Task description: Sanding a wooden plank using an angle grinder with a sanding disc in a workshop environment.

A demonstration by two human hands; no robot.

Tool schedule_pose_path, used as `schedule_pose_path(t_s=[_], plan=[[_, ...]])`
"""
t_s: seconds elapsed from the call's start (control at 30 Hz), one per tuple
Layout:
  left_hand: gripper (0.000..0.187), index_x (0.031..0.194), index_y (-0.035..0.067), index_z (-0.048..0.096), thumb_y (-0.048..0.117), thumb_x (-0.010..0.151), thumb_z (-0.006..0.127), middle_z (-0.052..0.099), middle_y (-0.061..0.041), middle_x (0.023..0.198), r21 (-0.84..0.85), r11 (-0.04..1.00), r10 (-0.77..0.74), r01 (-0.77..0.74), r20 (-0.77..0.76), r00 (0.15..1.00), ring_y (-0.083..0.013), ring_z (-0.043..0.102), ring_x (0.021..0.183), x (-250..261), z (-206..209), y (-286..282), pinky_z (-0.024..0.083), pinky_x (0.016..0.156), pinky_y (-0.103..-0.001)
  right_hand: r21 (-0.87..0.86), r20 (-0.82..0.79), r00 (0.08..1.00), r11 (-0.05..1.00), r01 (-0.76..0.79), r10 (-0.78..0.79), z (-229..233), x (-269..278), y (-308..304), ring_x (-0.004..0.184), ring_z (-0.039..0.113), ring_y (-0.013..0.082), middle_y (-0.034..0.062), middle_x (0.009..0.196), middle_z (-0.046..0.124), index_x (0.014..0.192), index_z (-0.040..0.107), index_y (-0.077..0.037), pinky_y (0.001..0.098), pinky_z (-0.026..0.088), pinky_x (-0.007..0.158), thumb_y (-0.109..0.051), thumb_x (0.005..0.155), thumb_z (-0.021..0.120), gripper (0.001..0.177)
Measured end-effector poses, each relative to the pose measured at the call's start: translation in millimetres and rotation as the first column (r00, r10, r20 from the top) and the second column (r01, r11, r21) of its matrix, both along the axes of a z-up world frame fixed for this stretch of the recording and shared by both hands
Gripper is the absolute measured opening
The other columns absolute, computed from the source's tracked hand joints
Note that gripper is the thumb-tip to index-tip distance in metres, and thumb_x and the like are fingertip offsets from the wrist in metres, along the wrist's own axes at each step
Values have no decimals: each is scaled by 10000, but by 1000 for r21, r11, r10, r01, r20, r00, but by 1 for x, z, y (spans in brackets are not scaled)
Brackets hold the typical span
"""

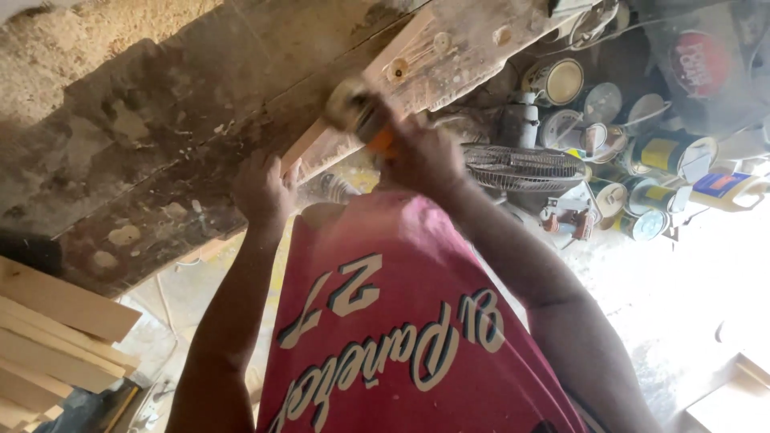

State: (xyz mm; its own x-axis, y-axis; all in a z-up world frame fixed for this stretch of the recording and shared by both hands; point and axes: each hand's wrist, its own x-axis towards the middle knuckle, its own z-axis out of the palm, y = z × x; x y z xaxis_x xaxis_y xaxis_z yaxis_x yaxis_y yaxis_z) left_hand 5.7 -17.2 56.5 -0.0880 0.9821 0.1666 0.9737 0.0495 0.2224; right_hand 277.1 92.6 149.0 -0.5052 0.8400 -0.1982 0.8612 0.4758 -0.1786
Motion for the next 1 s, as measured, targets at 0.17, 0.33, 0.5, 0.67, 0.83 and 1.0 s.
schedule_pose_path(t_s=[0.17,0.33,0.5,0.67,0.83,1.0], plan=[[510,699,123,568,399,884,956,609,-23,733,61,998,8,-6,-28,1000,-163,518,614,-3,-9,1,388,500,-308,2,71,923,925,379,-378,12,73,80,605,642,242,63,894,694,1398,312,-215,371,530,468,-225,833,660,663],[584,675,59,588,514,805,930,642,-167,686,-223,974,26,24,221,975,-383,595,599,-19,30,25,421,547,-517,-39,-181,809,826,562,-559,45,116,87,818,681,439,175,1125,743,1565,101,-316,582,529,685,-108,699,686,1066],[1052,1490,150,562,439,584,1011,534,-223,1310,-208,976,-63,70,44,997,-395,521,1153,-7,-12,5,499,813,-465,-251,-589,669,889,383,-454,34,116,32,776,722,352,316,1313,604,1521,164,-225,524,658,602,35,735,758,1019],[283,987,134,739,255,739,802,645,-133,945,-264,961,-38,87,186,982,-288,656,790,-24,-26,-13,568,623,-392,-243,-427,771,881,405,-472,66,73,-7,871,663,481,317,1139,671,1571,206,-206,581,539,721,-174,717,787,1033],[293,977,168,770,303,729,846,708,-77,932,-152,986,63,-67,-25,998,-285,725,832,-11,-39,-11,610,642,-420,-53,-230,939,967,250,-255,53,3,-21,775,722,496,275,941,691,1444,437,-21,599,586,668,-296,654,890,951],[272,940,167,775,375,790,866,690,-60,959,-123,990,69,-69,-5,998,-280,707,827,-11,-44,-15,598,577,-426,-134,-65,991,983,-127,119,-5,-31,-43,753,725,431,97,1080,587,1580,281,-345,573,606,597,-389,698,763,1006]])
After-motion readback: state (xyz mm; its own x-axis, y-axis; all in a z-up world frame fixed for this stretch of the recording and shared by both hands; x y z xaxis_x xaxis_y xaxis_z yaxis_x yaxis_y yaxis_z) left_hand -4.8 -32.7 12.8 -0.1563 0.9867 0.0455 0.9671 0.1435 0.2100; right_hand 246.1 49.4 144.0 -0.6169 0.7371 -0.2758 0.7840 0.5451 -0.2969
